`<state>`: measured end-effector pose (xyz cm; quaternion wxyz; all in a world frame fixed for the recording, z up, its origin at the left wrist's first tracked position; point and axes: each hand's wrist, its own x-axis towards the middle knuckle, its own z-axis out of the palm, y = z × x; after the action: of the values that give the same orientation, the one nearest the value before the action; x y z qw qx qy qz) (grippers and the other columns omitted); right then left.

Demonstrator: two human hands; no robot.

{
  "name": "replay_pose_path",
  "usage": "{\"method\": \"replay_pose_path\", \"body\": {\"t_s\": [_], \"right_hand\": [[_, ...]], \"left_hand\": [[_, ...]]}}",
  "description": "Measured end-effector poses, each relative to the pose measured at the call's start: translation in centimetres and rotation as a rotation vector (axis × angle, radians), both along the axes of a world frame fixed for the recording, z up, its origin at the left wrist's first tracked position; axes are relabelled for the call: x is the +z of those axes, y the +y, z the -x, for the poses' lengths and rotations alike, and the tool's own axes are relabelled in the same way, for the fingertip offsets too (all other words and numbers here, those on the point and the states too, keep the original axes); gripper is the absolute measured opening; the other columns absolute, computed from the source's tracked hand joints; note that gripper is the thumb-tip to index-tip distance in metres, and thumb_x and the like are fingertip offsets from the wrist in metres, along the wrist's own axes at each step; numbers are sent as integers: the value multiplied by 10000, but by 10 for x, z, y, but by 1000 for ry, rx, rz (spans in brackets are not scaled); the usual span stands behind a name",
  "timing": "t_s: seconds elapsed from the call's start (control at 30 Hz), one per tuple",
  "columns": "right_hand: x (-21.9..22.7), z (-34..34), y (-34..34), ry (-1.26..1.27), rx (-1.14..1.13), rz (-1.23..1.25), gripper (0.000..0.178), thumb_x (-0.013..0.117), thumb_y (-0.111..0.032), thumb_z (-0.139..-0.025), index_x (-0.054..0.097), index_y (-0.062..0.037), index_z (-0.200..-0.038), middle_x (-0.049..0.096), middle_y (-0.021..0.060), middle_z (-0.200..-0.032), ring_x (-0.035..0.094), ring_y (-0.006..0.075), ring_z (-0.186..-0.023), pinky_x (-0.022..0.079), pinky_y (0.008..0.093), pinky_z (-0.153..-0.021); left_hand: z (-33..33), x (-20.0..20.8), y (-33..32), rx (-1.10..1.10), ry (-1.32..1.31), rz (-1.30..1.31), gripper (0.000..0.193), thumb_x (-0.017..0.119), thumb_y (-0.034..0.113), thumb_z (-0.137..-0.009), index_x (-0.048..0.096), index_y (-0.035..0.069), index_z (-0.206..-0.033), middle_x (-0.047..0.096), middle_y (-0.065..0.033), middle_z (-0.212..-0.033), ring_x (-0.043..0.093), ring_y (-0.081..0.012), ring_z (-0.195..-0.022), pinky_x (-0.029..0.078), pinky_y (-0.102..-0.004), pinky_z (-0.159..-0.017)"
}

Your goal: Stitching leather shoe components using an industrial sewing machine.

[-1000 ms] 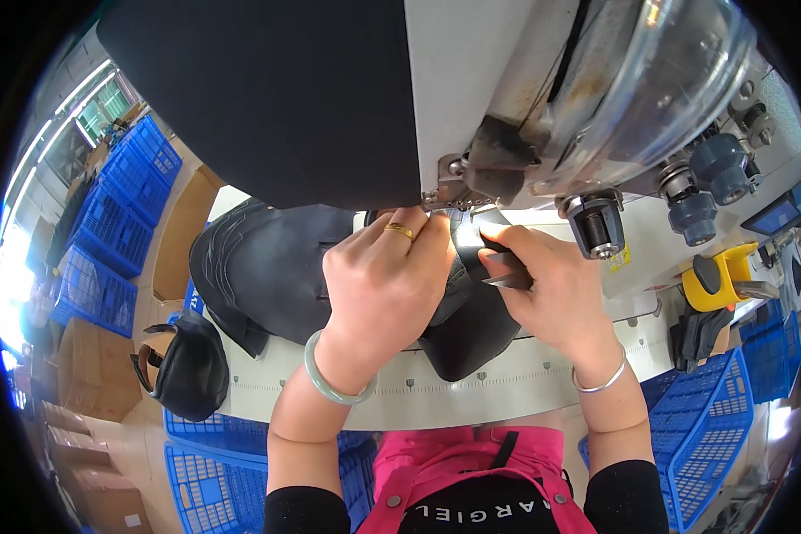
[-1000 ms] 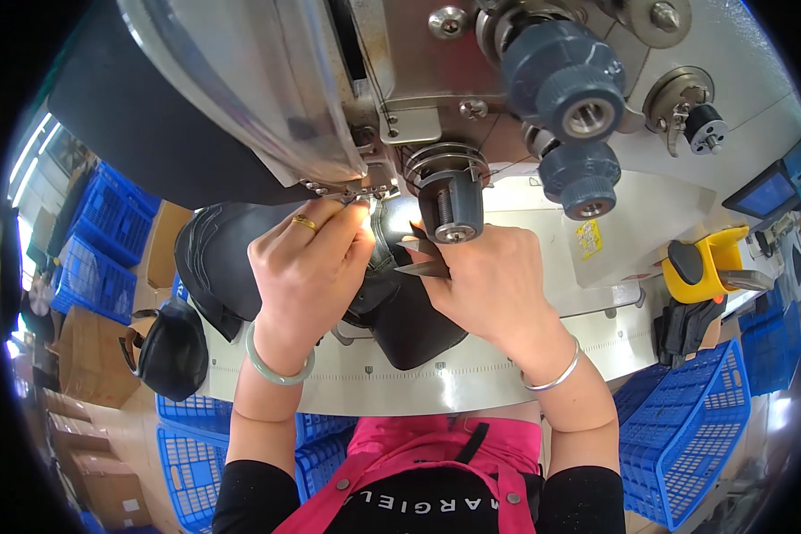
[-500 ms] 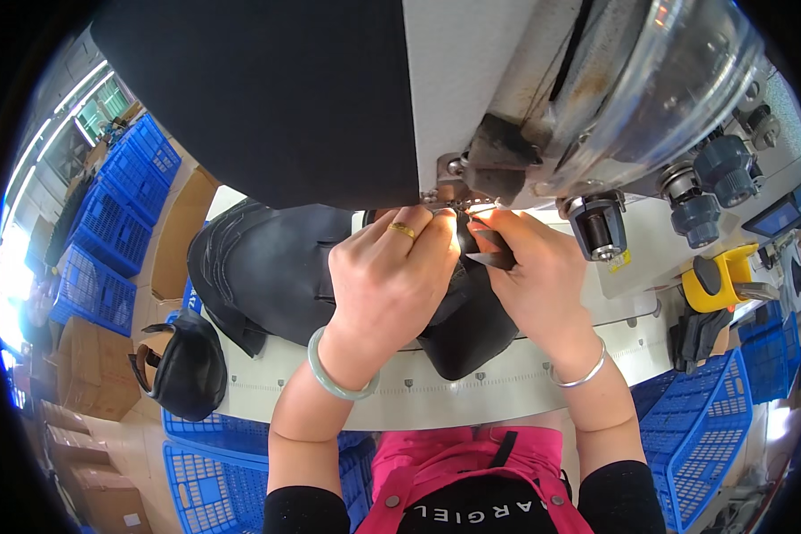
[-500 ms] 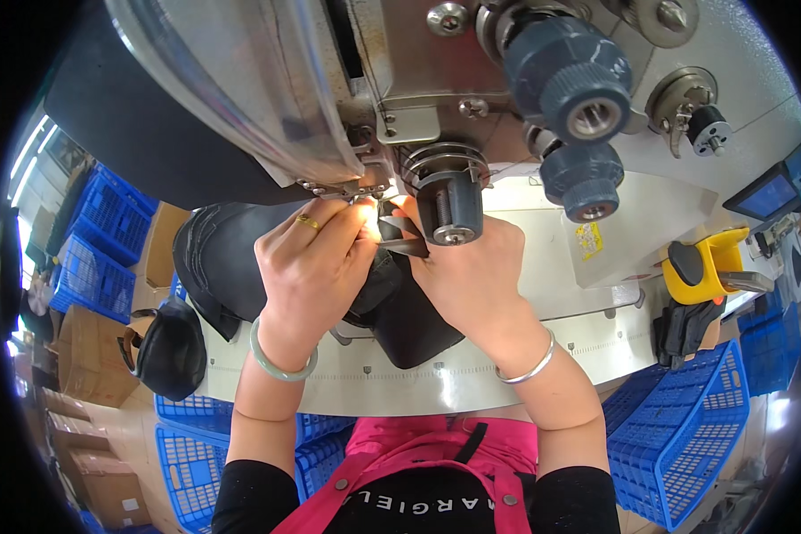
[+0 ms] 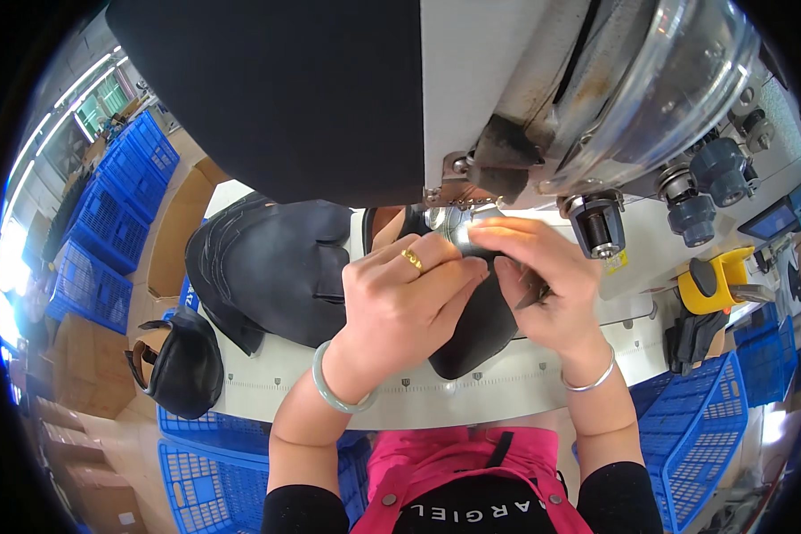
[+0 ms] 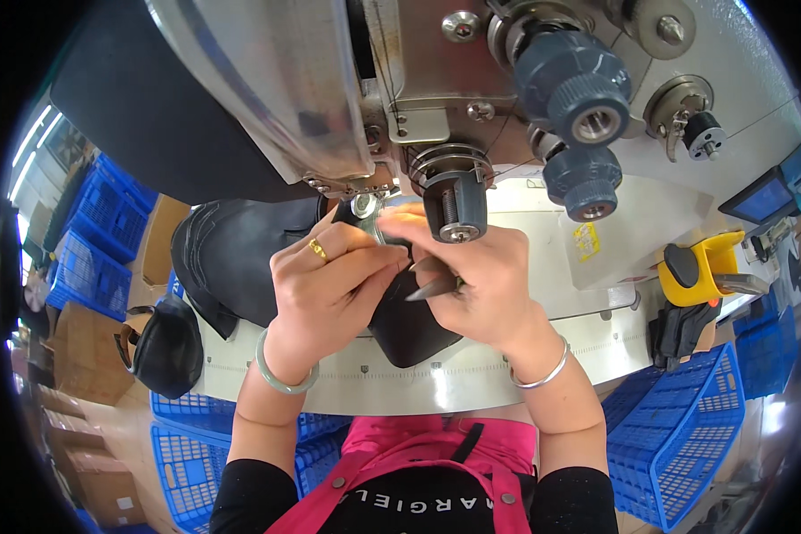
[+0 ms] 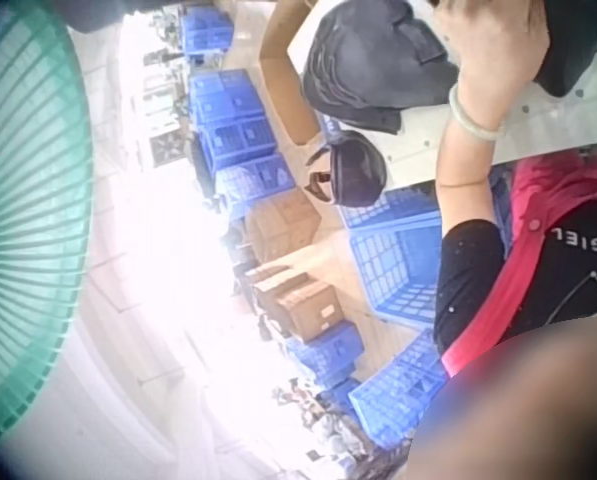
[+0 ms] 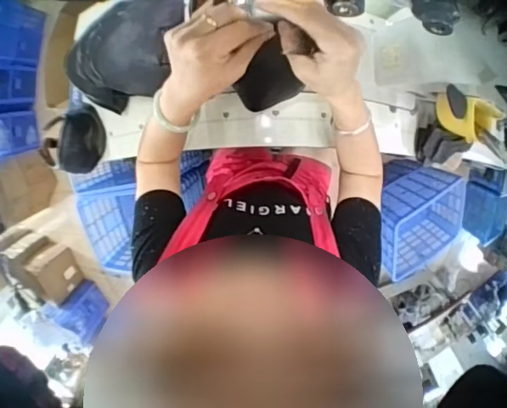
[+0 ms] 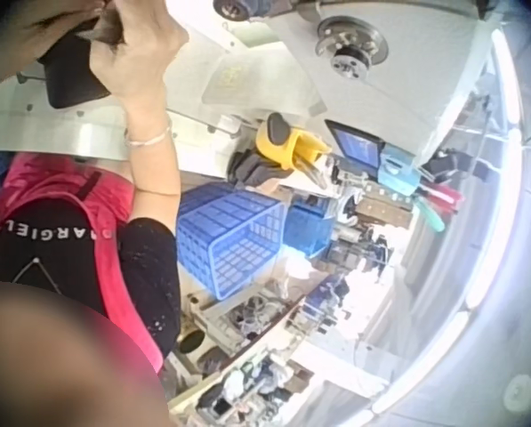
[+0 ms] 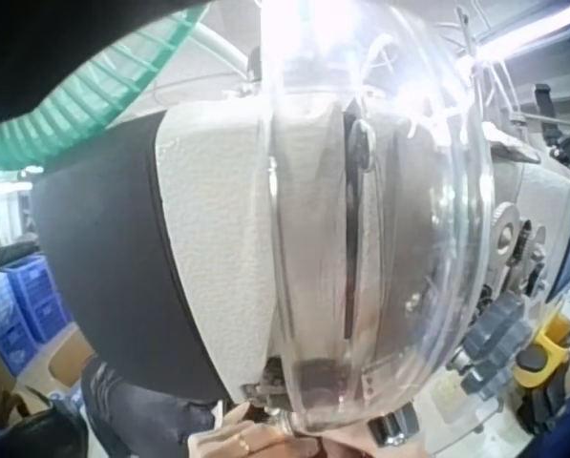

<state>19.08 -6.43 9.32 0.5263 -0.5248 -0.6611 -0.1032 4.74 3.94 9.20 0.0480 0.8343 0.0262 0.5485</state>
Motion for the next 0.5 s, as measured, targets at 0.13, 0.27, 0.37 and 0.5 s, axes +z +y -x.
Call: {"method": "replay_pose_path", "body": {"t_s": [0.13, 0.27, 0.37, 0.5], "right_hand": [[-2, -8, 12, -113, 56, -17, 243, 690, 109, -721, 679, -9, -933, 674, 103, -845, 658, 210, -715, 498, 280, -600], [-10, -11, 22, -37, -5, -99, 203, 777, 10, -720, 673, -32, -890, 644, 96, -801, 609, 195, -618, 471, 244, -535], [-16, -9, 26, -245, -209, -179, 203, 785, 3, -709, 666, -35, -869, 632, 77, -790, 582, 182, -572, 456, 247, -504], [-19, -5, 25, -279, -281, -131, 199, 789, -8, -706, 658, -35, -853, 615, 65, -765, 564, 181, -535, 436, 261, -476]], "left_hand": [[5, 2, -6, -17, -30, 225, 154, 790, 3, -636, 709, 60, -755, 620, -30, -695, 575, -156, -522, 451, -271, -475], [6, 4, -2, 91, 25, 421, 124, 768, 6, -684, 706, 47, -783, 640, -54, -720, 563, -145, -480, 442, -264, -463], [1, 3, 2, 173, 79, 394, 133, 735, 11, -696, 704, 51, -820, 657, -66, -755, 582, -173, -497, 453, -275, -468], [-5, -3, 2, 246, 21, 309, 253, 712, -80, -646, 724, 26, -876, 613, -40, -703, 490, -108, -503, 409, -253, -488]]}}
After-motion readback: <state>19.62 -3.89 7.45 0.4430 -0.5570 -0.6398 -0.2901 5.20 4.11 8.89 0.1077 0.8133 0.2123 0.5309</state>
